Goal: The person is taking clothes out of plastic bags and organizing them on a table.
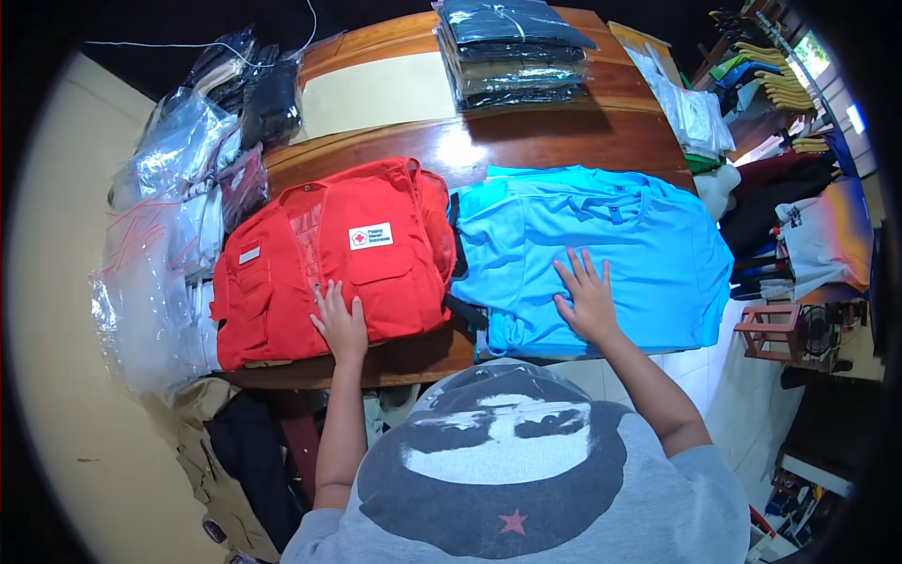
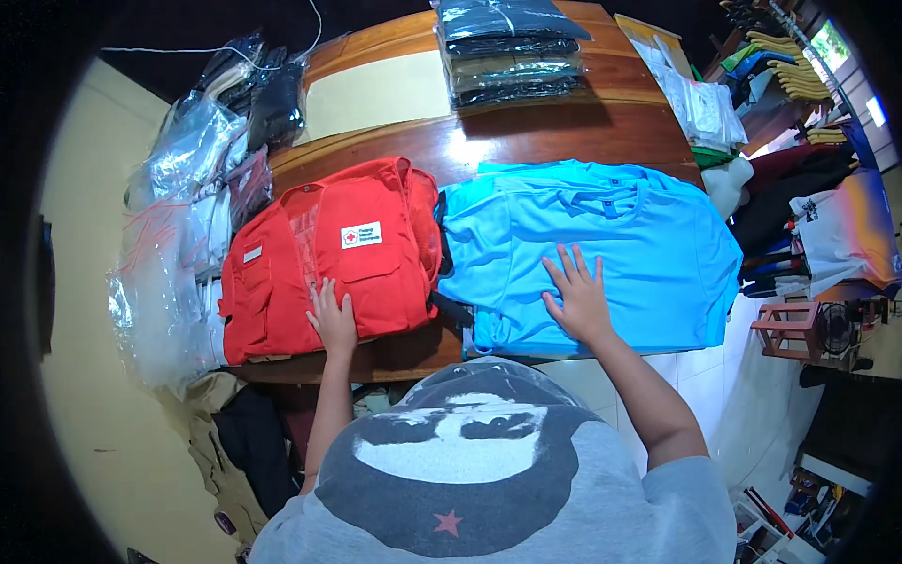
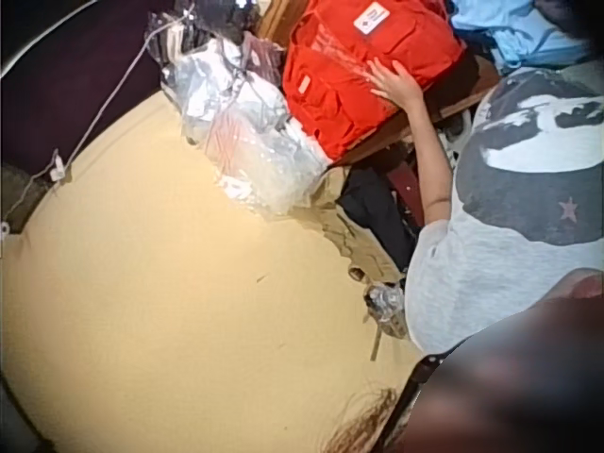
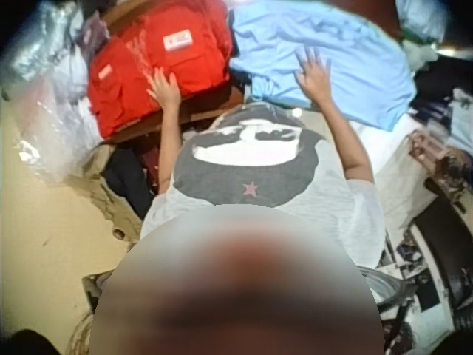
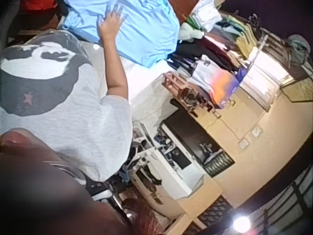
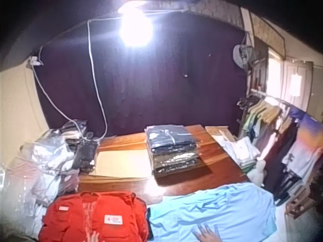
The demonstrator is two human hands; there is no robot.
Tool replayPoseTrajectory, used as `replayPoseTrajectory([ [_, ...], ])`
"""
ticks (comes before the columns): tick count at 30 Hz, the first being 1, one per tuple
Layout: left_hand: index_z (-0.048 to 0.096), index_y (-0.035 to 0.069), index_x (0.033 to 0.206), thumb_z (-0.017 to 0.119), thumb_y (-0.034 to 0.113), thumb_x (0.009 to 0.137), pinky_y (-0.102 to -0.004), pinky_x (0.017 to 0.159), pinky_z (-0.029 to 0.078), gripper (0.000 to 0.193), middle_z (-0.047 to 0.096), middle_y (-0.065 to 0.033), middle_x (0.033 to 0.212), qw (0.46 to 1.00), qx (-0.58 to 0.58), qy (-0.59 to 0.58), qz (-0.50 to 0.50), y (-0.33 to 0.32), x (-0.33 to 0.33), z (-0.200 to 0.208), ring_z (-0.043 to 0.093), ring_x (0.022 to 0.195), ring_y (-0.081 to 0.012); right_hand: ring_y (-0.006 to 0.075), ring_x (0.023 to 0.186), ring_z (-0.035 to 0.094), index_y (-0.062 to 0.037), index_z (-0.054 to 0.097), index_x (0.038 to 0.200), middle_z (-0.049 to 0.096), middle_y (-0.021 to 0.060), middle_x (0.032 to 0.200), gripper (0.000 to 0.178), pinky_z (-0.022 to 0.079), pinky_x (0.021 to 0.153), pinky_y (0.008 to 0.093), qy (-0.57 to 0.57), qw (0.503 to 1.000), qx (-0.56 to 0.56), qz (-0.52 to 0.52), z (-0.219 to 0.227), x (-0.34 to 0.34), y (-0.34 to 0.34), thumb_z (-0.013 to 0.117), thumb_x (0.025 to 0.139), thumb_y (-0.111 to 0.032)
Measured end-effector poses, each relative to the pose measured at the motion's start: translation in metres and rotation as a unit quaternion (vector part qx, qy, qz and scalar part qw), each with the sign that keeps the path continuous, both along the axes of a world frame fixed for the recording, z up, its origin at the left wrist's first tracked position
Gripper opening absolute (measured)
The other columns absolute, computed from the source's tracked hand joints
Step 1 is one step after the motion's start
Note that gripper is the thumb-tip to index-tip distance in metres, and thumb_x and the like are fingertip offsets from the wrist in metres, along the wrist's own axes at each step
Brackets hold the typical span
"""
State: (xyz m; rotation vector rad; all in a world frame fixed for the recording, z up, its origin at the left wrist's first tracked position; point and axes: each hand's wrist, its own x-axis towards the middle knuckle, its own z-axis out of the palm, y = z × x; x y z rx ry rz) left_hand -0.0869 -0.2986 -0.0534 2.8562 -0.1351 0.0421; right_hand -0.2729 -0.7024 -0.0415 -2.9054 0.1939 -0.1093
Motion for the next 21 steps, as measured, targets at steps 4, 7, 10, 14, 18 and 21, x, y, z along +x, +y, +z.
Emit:
replayPoseTrajectory([
  [4, 0.044, 0.011, 0.139, 0.047, 0.033, 0.097, -0.061, 0.113, 0.008, 0.047, 0.037, -0.0055, 0.15, 0.996, -0.032, 0.006, 0.082, -0.021, -0.003, 0.0, 0.02, 0.145, -0.0291, 0.0332, 0.145, 0.019, -0.0228, 0.04, 0.145, 0.026, 0.009, 0.156, 0.062, 0.009, 0.112, 0.063, 0.011, 1.0, 0.002, 0.011, -0.002, 0.016, -0.008, 0.059, 0.088, -0.039],
  [7, 0.044, 0.011, 0.138, 0.047, 0.031, 0.097, -0.0605, 0.114, 0.007, 0.046, 0.039, -0.0045, 0.149, 0.993, -0.045, 0.009, 0.112, -0.036, -0.002, 0.003, 0.022, 0.144, -0.0287, 0.0327, 0.145, 0.019, -0.0233, 0.04, 0.145, 0.026, 0.0079, 0.157, 0.063, 0.01, 0.112, 0.0626, 0.012, 1.0, -0.004, 0.019, -0.005, 0.032, -0.018, 0.057, 0.088, -0.044],
  [10, 0.044, 0.011, 0.138, 0.049, 0.028, 0.095, -0.0596, 0.114, 0.007, 0.046, 0.04, -0.0044, 0.148, 0.991, -0.038, -0.004, 0.125, -0.041, -0.002, -0.001, 0.025, 0.143, -0.0286, 0.0301, 0.136, 0.034, -0.0188, 0.047, 0.138, 0.04, 0.009, 0.147, 0.056, 0.02, 0.11, 0.0545, -0.036, 0.999, 0.007, 0.013, -0.007, 0.052, -0.03, 0.059, 0.088, -0.041],
  [14, 0.045, 0.01, 0.136, 0.05, 0.024, 0.092, -0.0581, 0.114, 0.009, 0.047, 0.043, -0.0052, 0.145, 0.991, 0.005, -0.076, 0.109, -0.049, -0.009, -0.006, 0.03, 0.14, -0.029, 0.0282, 0.1, 0.051, -0.0102, 0.06, 0.108, 0.057, 0.0082, 0.106, 0.036, 0.036, 0.082, 0.0429, -0.138, 0.988, 0.065, -0.006, -0.001, 0.099, -0.055, 0.064, 0.083, -0.036],
  [18, 0.045, 0.01, 0.135, 0.051, 0.02, 0.088, -0.0578, 0.114, 0.009, 0.049, 0.045, -0.0053, 0.144, 0.99, 0.011, -0.085, 0.115, -0.052, -0.01, -0.011, 0.032, 0.139, -0.0301, 0.0285, 0.091, 0.05, -0.0089, 0.058, 0.097, 0.055, 0.0098, 0.096, 0.03, 0.035, 0.076, 0.0422, -0.121, 0.992, 0.0, -0.017, -0.007, 0.143, -0.07, 0.066, 0.082, -0.034],
  [21, 0.045, 0.011, 0.136, 0.052, 0.02, 0.085, -0.0577, 0.114, 0.007, 0.052, 0.045, -0.0055, 0.143, 0.989, 0.003, -0.097, 0.114, -0.049, -0.013, -0.014, 0.032, 0.138, -0.0303, 0.0288, 0.092, 0.053, -0.0085, 0.056, 0.091, 0.058, 0.0107, 0.095, 0.025, 0.038, 0.076, 0.043, -0.05, 0.997, 0.051, -0.037, 0.006, 0.177, -0.077, 0.065, 0.082, -0.03],
])
